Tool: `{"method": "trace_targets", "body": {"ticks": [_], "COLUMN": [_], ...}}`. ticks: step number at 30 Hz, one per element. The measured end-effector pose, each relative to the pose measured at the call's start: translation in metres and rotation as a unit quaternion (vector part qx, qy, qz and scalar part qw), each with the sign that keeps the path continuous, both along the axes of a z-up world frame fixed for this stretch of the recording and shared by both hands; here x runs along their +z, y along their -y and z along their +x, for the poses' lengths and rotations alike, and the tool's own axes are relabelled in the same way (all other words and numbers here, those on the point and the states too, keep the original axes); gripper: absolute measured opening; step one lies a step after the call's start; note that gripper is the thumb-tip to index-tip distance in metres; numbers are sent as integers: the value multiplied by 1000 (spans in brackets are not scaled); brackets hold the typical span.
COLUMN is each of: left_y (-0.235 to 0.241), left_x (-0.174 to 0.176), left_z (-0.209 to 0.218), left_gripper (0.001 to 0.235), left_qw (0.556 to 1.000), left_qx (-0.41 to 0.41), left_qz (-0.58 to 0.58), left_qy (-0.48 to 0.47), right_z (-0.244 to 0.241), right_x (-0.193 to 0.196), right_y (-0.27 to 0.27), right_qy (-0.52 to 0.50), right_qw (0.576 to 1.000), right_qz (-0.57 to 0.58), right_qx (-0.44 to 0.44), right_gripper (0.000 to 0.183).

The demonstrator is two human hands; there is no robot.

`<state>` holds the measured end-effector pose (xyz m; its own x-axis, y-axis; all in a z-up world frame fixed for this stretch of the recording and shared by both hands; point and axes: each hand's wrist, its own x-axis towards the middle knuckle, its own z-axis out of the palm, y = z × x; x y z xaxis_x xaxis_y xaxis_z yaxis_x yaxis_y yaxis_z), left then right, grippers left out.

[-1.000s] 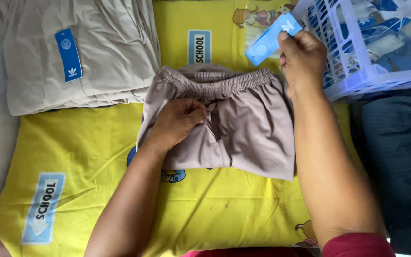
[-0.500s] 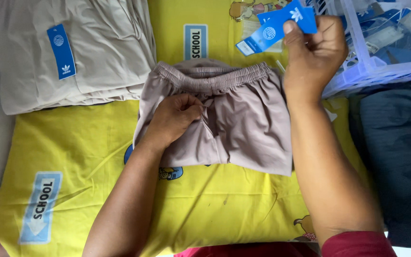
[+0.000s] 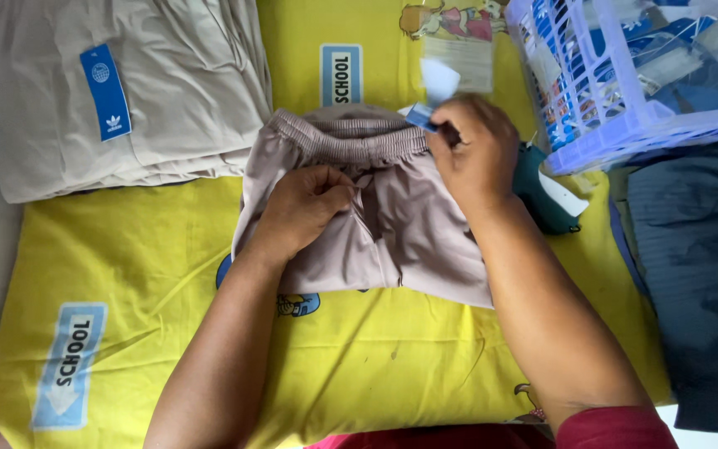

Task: The person folds pairs of shorts and uses a hot glue gun to attach blue tags to the waistbands. They handle several pairs of shorts, applying glue to the tags and pressing them onto the fabric before stacking the finished items.

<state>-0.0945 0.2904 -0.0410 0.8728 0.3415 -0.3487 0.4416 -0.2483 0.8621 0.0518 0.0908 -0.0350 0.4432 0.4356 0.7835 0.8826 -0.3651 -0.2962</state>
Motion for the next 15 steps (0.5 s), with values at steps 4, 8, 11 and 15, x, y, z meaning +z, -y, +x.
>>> {"method": "trace_targets", "body": {"ticks": [4,8,11,15], "left_y": [1,1,3,1], "left_x": [0,4,14,8], "left_z": [0,1,-4,-5], "left_gripper": [16,16,10,7], "left_qw": [1000,1000,1000,999], "left_qx": [7,8,-8,-37], "left_qz": [-10,-10,4,30], "left_qy": [3,8,6,21], "right_z": [-8,-1,9,36], "right_x": [8,10,8,-1], "right_y": [-1,1,5,7], "right_qy": [-71,-234,-311,-414], "right_qw": [995,971,949,888], "right_qz": [-71,-18,45,192], "right_qx": [2,32,38,-47], "right_gripper": [22,18,14,37]}}
